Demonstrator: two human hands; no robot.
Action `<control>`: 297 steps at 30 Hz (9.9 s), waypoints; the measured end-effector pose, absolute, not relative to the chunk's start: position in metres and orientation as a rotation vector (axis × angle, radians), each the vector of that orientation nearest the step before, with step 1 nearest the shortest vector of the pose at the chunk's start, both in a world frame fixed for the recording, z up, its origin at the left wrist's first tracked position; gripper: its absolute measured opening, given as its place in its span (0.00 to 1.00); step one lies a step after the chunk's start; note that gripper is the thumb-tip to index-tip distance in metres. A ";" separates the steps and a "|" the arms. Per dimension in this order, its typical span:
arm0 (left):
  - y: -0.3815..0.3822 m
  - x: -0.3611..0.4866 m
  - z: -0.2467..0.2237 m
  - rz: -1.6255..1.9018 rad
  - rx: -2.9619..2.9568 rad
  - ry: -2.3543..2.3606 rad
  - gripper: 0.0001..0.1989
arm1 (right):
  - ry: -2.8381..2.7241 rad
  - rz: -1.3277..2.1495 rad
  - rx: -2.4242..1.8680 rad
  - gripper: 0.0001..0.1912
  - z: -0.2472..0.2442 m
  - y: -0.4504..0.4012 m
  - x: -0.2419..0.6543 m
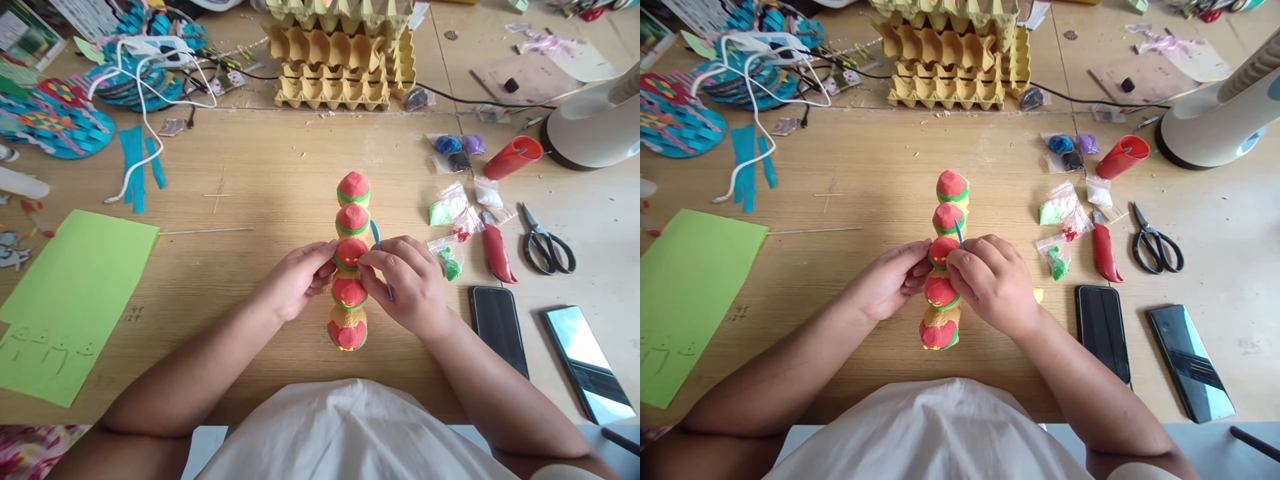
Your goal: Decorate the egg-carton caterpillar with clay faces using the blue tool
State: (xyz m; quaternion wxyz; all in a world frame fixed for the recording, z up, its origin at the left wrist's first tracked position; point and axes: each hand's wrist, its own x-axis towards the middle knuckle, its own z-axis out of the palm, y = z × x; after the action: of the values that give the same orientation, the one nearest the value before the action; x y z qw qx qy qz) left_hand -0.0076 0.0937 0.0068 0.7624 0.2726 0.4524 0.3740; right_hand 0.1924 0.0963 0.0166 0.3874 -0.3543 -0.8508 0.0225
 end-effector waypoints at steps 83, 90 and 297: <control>0.096 -0.011 0.021 0.748 0.362 0.943 0.22 | -1.252 1.451 -0.784 0.17 0.019 0.093 0.185; 0.096 -0.011 0.021 0.735 0.373 0.936 0.22 | -1.230 1.494 -0.720 0.17 0.019 0.093 0.186; 0.100 -0.013 0.021 0.791 0.322 1.027 0.22 | -1.954 0.549 -1.405 0.08 0.005 0.115 0.203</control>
State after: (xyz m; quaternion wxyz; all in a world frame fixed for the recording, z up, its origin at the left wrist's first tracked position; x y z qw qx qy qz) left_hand -0.0128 0.0998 0.0207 0.7851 0.1494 0.4762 0.3669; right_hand 0.2033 0.1145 0.0046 0.3301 -0.5372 -0.7472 0.2100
